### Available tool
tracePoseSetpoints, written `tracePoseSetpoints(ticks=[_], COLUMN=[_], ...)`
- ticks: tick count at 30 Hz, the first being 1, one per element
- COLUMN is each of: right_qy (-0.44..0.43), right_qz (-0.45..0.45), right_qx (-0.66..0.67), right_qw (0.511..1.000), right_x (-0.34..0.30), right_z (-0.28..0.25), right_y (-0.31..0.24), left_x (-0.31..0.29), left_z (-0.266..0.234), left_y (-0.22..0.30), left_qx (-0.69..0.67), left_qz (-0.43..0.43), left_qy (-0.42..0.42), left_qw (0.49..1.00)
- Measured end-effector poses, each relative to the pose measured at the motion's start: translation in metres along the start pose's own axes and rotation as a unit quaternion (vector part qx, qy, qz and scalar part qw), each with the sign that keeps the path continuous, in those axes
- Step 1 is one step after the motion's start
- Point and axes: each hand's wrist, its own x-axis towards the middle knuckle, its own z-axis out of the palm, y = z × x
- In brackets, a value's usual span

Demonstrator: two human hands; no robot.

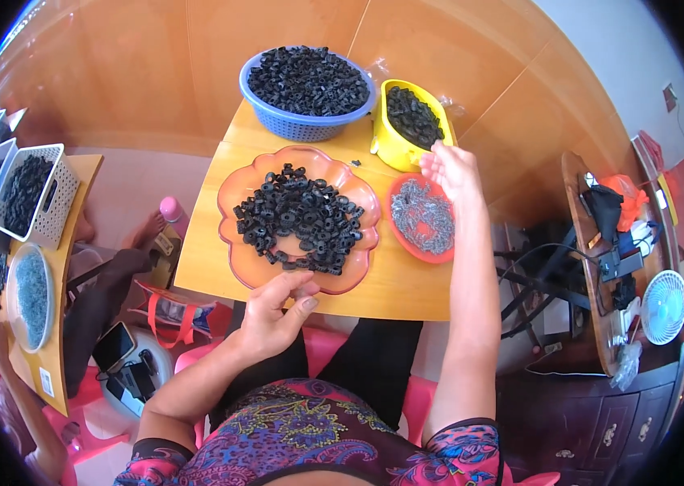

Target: The person assembles small components by picking up metal pins and black plastic pieces from dishes and inserting the pins into the plastic pieces by hand.

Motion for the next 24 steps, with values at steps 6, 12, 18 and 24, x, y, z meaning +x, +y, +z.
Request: tracePoseSetpoints(ticks=[6, 12, 18, 24], right_qy=[-0.057, -0.069, -0.114, -0.072], right_qz=[-0.143, -0.116, -0.177, -0.207], right_qx=[-0.486, -0.574, -0.649, -0.618], right_qw=[0.861, 0.807, 0.731, 0.755], right_x=[-0.061, -0.066, -0.057, -0.067], right_z=[-0.033, -0.059, -0.06, -0.059], right_y=[0.056, 0.082, 0.098, 0.102], left_x=[0.002, 0.01, 0.036, 0.067], left_z=[-0.003, -0.013, -0.043, -0.065], left_y=[0.003, 0.01, 0.019, 0.019], left_qx=[-0.045, -0.02, 0.122, 0.331], left_qz=[-0.022, -0.015, -0.016, 0.029], left_qy=[0.006, 0.047, 0.119, 0.033], left_qw=[0.999, 0.999, 0.985, 0.943])
